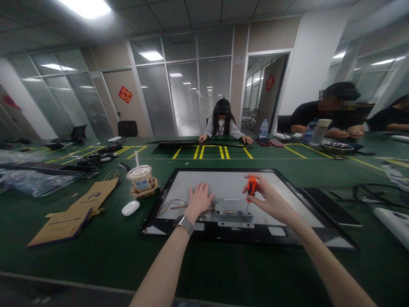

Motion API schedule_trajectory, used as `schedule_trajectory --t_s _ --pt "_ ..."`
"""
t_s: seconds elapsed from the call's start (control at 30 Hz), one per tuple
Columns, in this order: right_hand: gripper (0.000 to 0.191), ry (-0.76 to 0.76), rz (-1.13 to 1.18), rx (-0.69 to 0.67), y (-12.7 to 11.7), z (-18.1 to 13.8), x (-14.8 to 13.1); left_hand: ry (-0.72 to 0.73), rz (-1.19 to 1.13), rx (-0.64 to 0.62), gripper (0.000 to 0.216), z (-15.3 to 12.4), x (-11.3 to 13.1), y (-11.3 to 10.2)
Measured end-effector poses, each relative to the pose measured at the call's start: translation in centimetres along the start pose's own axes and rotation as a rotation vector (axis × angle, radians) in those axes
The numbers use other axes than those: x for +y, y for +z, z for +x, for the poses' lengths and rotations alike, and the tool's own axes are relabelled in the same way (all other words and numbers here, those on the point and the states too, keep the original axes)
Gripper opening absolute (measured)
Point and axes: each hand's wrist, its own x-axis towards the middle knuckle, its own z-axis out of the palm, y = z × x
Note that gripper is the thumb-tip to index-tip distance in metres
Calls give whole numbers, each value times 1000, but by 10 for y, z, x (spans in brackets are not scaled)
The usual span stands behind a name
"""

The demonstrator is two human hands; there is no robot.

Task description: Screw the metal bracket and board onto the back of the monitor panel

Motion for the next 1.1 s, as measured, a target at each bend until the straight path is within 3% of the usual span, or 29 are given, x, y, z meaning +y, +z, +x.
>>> schedule_trajectory --t_s 0.27,0.47,0.77,1.1 --pt "41 -36 -1 -25 -2 -3 -4 5 9 13 58 0 0 1" --pt "33 40 -19 -47 -5 -3 -3 6 15 14 58 1 0 2" --pt "50 9 56 -47 -5 -1 -6 7 25 -1 59 1 -1 2" --pt "48 -27 103 -90 -5 -4 -10 3 27 0 58 1 0 1"
